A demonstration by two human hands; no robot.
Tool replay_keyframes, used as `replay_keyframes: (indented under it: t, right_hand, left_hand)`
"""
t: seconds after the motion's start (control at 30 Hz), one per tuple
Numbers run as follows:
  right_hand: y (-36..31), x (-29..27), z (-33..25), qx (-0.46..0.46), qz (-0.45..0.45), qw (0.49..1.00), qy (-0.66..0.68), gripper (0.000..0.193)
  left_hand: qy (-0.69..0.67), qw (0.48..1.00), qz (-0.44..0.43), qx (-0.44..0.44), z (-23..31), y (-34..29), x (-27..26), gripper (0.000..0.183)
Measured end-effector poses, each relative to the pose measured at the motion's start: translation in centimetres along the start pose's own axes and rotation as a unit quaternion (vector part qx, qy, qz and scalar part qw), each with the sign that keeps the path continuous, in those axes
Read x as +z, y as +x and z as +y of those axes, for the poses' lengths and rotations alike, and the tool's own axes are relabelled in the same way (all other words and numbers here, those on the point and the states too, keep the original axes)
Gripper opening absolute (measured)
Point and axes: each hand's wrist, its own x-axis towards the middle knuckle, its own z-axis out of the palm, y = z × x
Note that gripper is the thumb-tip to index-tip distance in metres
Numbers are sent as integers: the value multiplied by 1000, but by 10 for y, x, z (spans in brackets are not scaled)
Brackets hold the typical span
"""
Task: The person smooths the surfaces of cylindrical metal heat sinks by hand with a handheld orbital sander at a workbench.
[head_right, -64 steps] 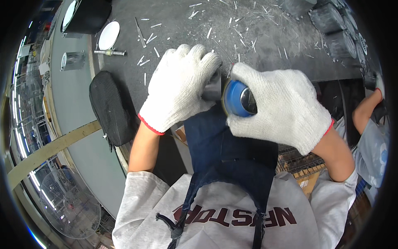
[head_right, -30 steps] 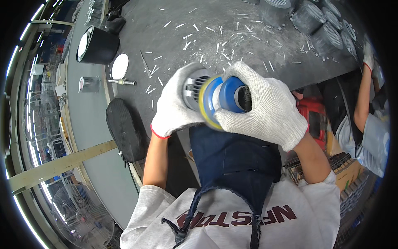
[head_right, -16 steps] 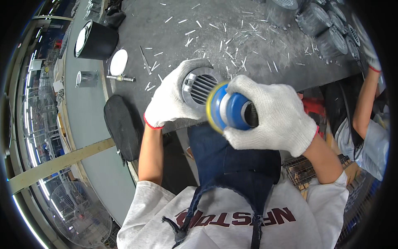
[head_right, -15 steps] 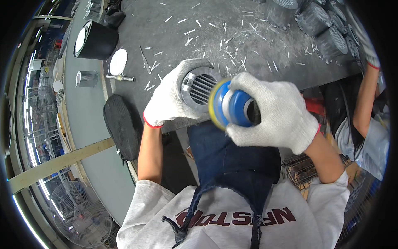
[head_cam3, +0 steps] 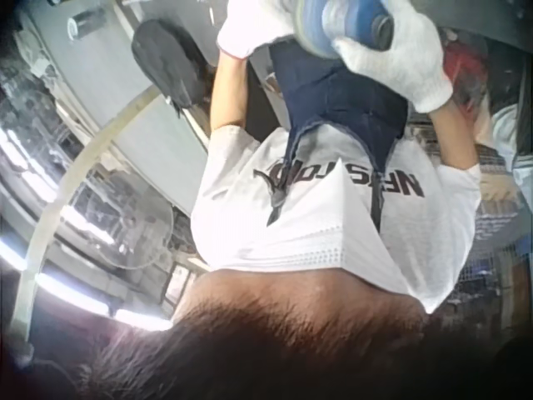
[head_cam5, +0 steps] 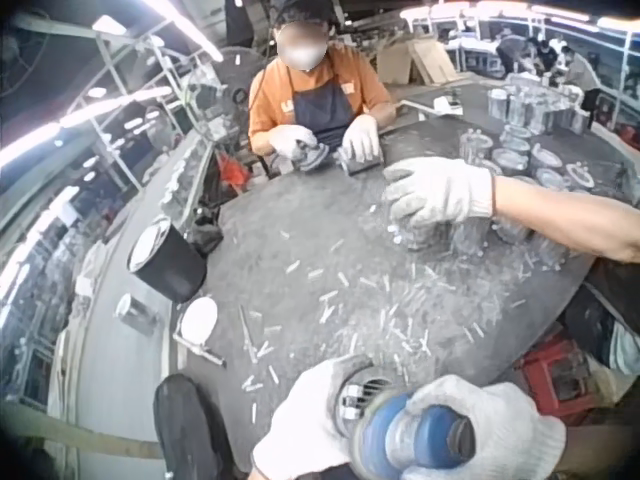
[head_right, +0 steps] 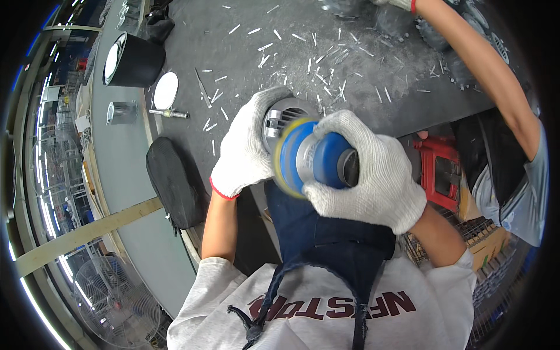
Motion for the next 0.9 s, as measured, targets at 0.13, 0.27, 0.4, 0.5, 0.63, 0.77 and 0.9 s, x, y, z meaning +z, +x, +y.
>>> replay_keyframes:
  t: [0.13, 0.27, 0.4, 0.5, 0.63, 0.77, 0.9]
  right_hand:
    - [-13, 13, -5, -37, 57, 997, -24, 70]
    - [-7, 14, -7, -37, 52, 996, -60, 69]
    - [3, 9, -3, -68, 72, 990, -102, 71]
    - [11, 2, 2, -78, 61, 987, -129, 68]
    - [30, -11, 9, -75, 34, 986, -144, 65]
    - [52, -19, 9, -89, 44, 981, -168, 65]
    - [48, -17, 5, -52, -11, 989, -140, 69]
  left_hand:
    - [12, 1000, 13, -16, -6, -5, 6, 93]
    - [-28, 999, -12, 14, -10, -4, -2, 101]
    - [-56, 998, -22, -24, -9, -8, -7, 112]
    - [-59, 998, -24, -23, -11, -10, -7, 112]
    - [-32, 999, 0, 0, -9, -9, -4, 111]
    - [-7, 1000, 19, 7, -2, -8, -3, 113]
    - [-9, 1000, 29, 5, -2, -10, -3, 113]
